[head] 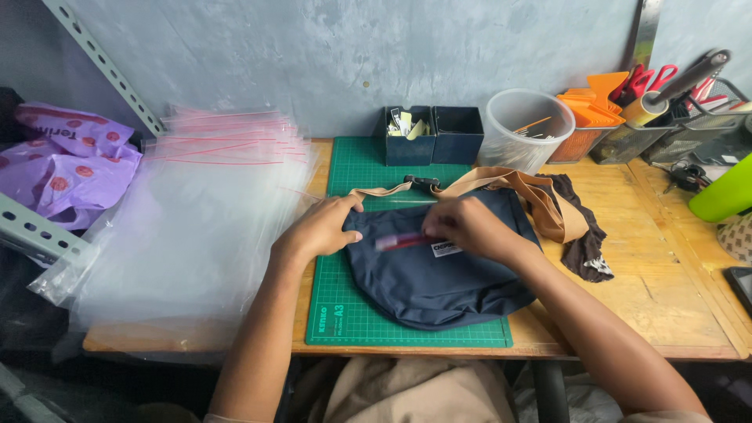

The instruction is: The person packs a blue bag into a clear plastic sleeve, wipes the sleeve with a cloth, and places it into a basket. They then retrieve another blue bag from a sack and prepare it on the workspace.

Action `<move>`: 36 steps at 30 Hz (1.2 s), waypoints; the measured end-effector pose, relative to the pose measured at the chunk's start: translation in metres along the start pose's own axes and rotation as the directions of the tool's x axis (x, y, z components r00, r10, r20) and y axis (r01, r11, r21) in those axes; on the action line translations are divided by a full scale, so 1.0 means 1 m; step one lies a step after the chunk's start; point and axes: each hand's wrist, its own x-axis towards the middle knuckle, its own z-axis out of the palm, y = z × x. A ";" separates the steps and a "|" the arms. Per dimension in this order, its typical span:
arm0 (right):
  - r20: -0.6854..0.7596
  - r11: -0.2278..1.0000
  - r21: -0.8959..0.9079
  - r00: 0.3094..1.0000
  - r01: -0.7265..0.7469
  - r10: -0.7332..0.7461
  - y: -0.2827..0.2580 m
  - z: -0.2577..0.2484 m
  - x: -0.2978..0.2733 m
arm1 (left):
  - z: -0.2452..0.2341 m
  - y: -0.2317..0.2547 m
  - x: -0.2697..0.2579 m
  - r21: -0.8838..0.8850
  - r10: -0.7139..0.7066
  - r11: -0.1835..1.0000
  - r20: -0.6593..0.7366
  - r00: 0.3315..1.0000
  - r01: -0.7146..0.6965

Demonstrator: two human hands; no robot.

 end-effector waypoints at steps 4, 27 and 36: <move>-0.245 0.958 -0.277 0.969 -0.076 0.006 0.024 0.007 0.004 | -0.006 0.008 -0.003 -0.052 -0.017 0.999 -0.032 0.999 0.015; -0.232 0.997 0.016 0.970 0.076 -0.071 0.001 0.016 0.006 | -0.018 0.021 -0.010 -0.146 -0.016 0.989 -0.045 0.999 0.009; -0.360 0.967 -0.236 0.933 -0.099 0.008 0.035 0.019 0.013 | -0.015 0.020 -0.008 -0.138 -0.012 0.990 -0.046 0.999 0.005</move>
